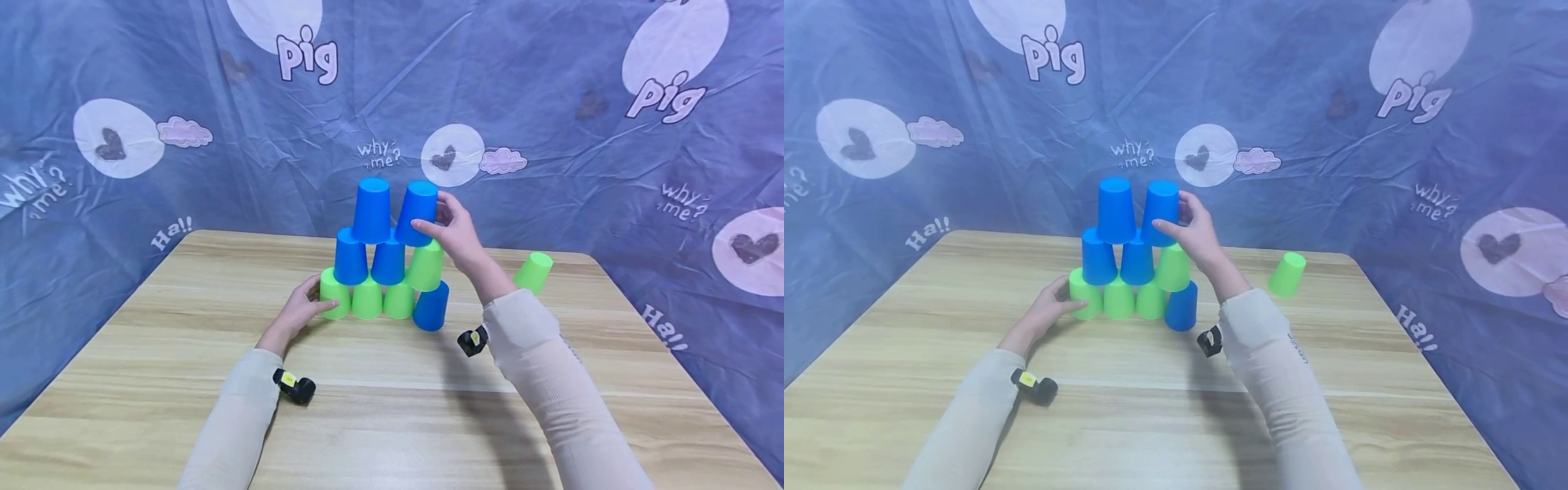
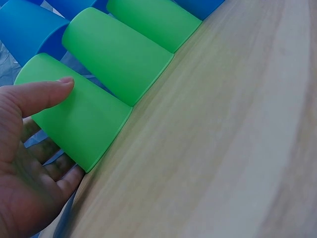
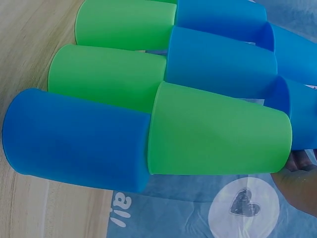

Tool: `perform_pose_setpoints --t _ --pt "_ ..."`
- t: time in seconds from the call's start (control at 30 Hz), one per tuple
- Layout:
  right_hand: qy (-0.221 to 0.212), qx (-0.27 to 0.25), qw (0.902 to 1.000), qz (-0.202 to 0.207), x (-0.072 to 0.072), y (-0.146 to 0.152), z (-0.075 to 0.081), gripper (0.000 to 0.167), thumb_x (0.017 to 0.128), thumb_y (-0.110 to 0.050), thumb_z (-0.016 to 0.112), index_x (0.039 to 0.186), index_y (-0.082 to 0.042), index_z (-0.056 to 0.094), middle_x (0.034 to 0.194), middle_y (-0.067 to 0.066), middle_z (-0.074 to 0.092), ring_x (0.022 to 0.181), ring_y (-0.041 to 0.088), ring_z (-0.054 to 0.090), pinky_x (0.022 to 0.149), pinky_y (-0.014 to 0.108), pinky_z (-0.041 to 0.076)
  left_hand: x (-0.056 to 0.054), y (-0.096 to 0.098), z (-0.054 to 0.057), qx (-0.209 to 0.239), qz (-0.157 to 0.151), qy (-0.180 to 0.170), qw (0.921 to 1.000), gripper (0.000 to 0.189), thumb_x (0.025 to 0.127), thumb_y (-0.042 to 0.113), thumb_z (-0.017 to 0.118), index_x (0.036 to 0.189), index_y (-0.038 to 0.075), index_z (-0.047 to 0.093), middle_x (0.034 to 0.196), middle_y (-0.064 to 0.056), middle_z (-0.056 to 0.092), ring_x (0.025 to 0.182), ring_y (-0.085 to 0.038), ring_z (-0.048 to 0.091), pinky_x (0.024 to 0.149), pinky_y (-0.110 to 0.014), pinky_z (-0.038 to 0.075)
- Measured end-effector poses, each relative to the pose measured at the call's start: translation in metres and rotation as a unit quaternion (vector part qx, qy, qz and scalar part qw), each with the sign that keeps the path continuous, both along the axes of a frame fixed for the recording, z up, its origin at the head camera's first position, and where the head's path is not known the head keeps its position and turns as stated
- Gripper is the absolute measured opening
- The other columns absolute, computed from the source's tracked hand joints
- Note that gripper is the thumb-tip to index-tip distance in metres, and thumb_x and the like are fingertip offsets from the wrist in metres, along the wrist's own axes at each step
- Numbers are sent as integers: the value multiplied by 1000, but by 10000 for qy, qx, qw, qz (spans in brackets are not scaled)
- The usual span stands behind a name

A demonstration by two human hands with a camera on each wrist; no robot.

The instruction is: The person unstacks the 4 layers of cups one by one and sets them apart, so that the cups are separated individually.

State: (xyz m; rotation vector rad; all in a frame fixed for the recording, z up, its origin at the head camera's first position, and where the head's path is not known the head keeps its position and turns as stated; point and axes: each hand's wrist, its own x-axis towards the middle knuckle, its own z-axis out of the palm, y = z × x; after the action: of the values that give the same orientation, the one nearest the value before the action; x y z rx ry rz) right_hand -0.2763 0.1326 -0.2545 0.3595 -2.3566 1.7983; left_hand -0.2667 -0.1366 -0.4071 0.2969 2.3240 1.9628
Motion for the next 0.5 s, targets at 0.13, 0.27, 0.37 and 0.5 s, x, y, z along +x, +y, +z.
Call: perform_pose_setpoints --t 0.13,0.27,0.37,0.5 --pt "141 -38 9999 -18 0 1 1 58 76 -19 66 126 -11 38 119 11 47 108 24 44 89 41 37 0 -1 0 -43 -15 0 10000 64 75 5 64 131 5 32 127 -16 39 113 -30 37 95 -40 30" --pt "259 -23 9996 -55 1 3 4 56 77 -18 66 126 -10 38 118 12 48 107 25 44 89 41 37 -1 -1 0 -70 -27 2 10000 64 75 6 64 131 5 32 127 -16 38 114 -30 36 95 -41 29" --pt "293 8 9995 -102 2 6 6 56 77 -18 65 125 -9 38 118 12 47 107 25 44 89 41 37 0 -1 0 -29 -39 -11 10000 64 75 6 64 131 5 32 127 -16 37 114 -30 36 96 -41 29" --pt "323 -17 9994 -151 2 11 8 56 77 -17 65 126 -8 37 118 13 47 107 25 44 90 40 36 0 0 0 1 -55 -28 10000 63 76 6 64 131 5 32 127 -16 38 114 -30 36 96 -41 29"
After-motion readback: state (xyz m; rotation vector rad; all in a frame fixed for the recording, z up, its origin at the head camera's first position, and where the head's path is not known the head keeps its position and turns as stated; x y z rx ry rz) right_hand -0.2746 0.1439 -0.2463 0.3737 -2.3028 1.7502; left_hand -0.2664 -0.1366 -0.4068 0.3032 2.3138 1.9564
